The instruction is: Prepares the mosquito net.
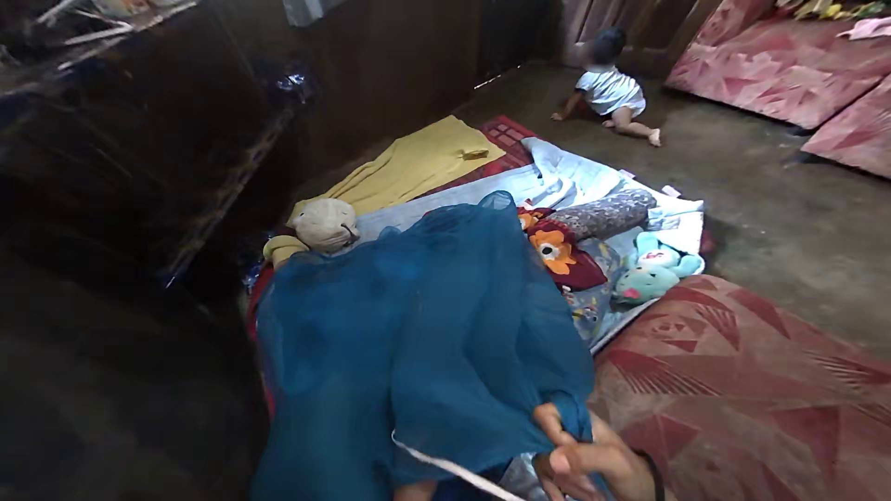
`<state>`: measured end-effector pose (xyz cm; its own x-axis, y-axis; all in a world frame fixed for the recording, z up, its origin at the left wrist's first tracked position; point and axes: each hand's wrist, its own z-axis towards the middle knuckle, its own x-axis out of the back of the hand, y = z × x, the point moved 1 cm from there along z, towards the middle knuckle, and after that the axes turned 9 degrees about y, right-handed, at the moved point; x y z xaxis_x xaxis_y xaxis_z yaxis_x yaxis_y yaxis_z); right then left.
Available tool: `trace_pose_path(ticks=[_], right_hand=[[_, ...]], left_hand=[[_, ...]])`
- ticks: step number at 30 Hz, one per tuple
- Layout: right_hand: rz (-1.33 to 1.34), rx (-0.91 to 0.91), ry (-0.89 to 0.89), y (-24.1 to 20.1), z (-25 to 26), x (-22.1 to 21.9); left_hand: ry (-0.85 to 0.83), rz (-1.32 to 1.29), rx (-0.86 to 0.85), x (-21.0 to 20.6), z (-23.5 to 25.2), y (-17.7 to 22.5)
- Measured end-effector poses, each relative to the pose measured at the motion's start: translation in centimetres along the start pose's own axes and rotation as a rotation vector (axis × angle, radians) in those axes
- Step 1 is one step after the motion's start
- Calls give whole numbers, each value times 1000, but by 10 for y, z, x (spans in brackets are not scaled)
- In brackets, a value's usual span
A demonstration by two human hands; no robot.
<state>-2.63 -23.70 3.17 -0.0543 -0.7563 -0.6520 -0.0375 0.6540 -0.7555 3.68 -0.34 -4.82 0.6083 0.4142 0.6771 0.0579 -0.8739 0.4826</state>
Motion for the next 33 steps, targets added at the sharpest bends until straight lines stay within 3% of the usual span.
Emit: trace_pose_path(ticks=[5, 10, 13, 16, 20, 26, 30, 33], right_hand=[[157, 130, 317, -14, 8, 30], [224, 217, 671, -15, 25, 79], [319, 92, 992, 22, 47, 126], [537, 31, 1149, 58, 58, 165], [386, -31, 1191, 62, 61, 155], [456, 104, 918, 78, 46, 177], [439, 61, 901, 77, 46, 174], [419, 38, 897, 75, 45, 174]], left_hand=[[117, -84, -247, 9, 30, 5], [345, 24, -204, 32, 21, 24], [175, 95, -169, 29, 43, 23], [-7, 101, -167, -5, 73, 2], [-71, 79, -58, -47, 76, -21], [29, 88, -219, -56, 84, -21], [168, 115, -217, -56, 80, -14], [124, 182, -188, -54, 81, -10]])
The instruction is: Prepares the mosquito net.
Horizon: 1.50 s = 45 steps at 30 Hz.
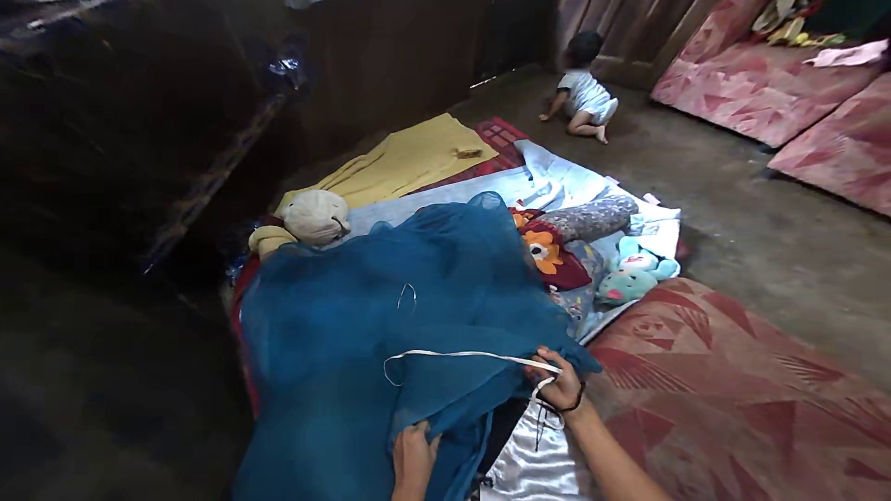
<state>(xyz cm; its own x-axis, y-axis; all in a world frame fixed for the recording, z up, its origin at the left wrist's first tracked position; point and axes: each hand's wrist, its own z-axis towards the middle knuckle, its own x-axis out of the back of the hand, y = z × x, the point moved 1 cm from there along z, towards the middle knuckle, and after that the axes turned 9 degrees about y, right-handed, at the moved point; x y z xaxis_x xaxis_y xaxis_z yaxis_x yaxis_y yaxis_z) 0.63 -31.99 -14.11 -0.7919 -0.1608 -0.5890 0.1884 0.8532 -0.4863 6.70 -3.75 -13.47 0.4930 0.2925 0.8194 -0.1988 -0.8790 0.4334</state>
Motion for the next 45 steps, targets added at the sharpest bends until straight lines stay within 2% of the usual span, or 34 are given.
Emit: trace_pose_path(ticks=[5, 9, 13, 16, 19, 23, 26, 28, 30, 33, 36, 38, 41, 45], right_hand=[[-75, -5, -28, 3, 1, -2], [-204, -4, 3, 7, 2, -7], [-192, 7, 0, 9, 2, -7], [-164, 18, -31, 9, 3, -6], [-184, 27, -42, 10, 2, -6], [-129, -14, -59, 5, -12, -11], [-25, -37, -306, -8, -39, -14], [9, 3, -411, -27, -62, -22], [40, 86, -467, -53, -85, -32], [64, 184, -707, -87, -120, -47], [100, 258, -852, -102, -144, -58], [121, 250, -911, -106, -152, -63], [165, 192, -873, -105, -161, -68], [128, 154, -777, -95, -162, -71]], left_hand=[[-372, 91, 101, -7, 6, 2], [-461, 96, 90, -20, 4, -4], [-374, 104, 62, -20, 2, -4], [-200, 16, 29, -13, 1, 5], [-18, -129, -88, -13, 5, 17], [-47, -120, -84, -11, 18, 34], [-105, -93, -81, -3, 17, 41], [-108, -107, -130, 12, 2, 46], [43, -228, -294, 26, -20, 51], [338, -355, -590, 41, -45, 62], [646, -340, -871, 48, -44, 68], [783, -331, -995, 51, -39, 69], [906, -336, -1066, 52, -34, 63], [918, -423, -949, 58, -28, 47]])
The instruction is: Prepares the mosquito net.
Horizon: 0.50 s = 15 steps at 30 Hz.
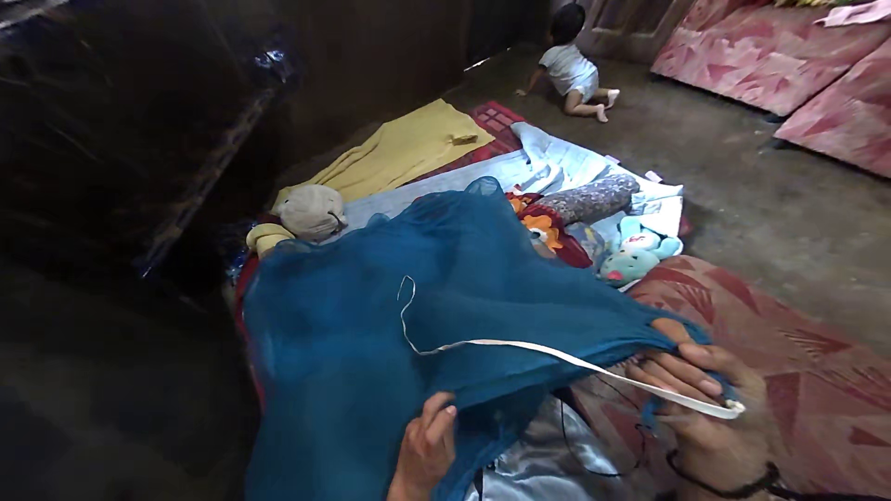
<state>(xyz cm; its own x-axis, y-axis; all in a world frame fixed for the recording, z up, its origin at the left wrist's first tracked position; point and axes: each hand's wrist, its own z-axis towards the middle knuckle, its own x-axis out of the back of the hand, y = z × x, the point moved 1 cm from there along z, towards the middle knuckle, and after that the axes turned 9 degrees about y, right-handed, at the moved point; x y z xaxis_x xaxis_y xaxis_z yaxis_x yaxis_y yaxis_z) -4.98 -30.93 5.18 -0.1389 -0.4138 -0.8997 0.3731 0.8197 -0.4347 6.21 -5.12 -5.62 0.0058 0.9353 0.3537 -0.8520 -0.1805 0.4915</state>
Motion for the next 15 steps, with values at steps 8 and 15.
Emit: trace_pose_path(ticks=[8, 15], right_hand=[[-10, -52, 107, 23, 8, -2], [-95, -113, 286, 46, 12, 10]], left_hand=[[-91, 182, 236, 6, 15, -6], [-424, 244, 482, 6, 2, -8]])
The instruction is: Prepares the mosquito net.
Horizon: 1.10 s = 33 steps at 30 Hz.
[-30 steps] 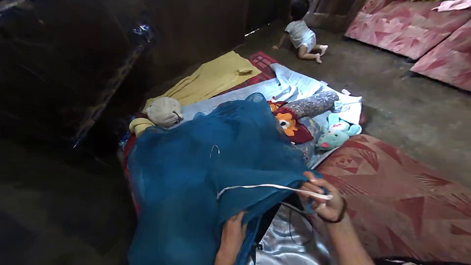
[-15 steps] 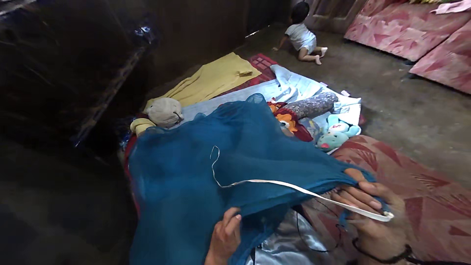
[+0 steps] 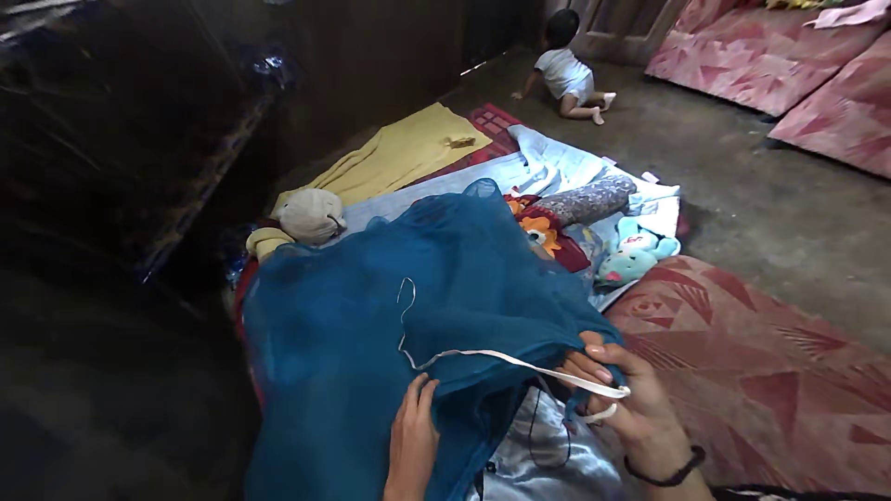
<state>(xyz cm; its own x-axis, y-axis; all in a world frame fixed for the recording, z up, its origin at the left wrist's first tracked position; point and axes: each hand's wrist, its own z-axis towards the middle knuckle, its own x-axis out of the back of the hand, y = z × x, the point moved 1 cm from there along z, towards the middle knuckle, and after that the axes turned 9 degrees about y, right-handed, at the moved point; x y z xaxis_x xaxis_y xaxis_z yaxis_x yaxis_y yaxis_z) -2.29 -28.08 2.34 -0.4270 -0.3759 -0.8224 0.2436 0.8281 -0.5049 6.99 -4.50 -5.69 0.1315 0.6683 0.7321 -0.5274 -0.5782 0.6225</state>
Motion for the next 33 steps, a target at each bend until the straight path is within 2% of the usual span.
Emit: trace_pose_path(ticks=[2, 6, 8, 10, 13, 15, 16, 19, 22, 24, 28, 30, 33], right_hand=[[-45, -35, 65, 11, 0, 3], [-117, -155, 111, 36, -2, 2], [-246, -187, 111, 50, -5, -3], [-439, -214, 90, 64, -9, -10], [-718, -250, 6, 88, -16, -15], [-800, -291, -15, 100, -19, -16], [-816, -303, -6, 103, -21, -17], [-957, -394, -9, 103, -21, -17], [-1204, -522, -87, 101, -17, -15], [-1307, -572, -125, 99, -15, -11], [-1530, -603, -235, 98, -11, -8], [-1633, -618, -316, 99, -11, -11], [-1595, -623, -359, 103, -14, -9]], left_hand=[[-62, -16, 87, 0, -3, 0], [191, -104, -27, -3, -8, 5], [272, -183, -15, 5, -4, 15], [133, -312, 128, 20, 2, 28], [-254, -480, 425, 28, 8, 36], [-439, -538, 567, 25, 10, 34], [-471, -573, 612, 23, 9, 33], [-406, -583, 673, 22, 6, 26], [-298, -491, 664, 25, 6, 18], [-278, -538, 668, 31, 8, 17], [-345, -674, 673, 36, 7, 17], [-408, -656, 671, 34, 8, 19], [-458, -602, 679, 29, 10, 19]])
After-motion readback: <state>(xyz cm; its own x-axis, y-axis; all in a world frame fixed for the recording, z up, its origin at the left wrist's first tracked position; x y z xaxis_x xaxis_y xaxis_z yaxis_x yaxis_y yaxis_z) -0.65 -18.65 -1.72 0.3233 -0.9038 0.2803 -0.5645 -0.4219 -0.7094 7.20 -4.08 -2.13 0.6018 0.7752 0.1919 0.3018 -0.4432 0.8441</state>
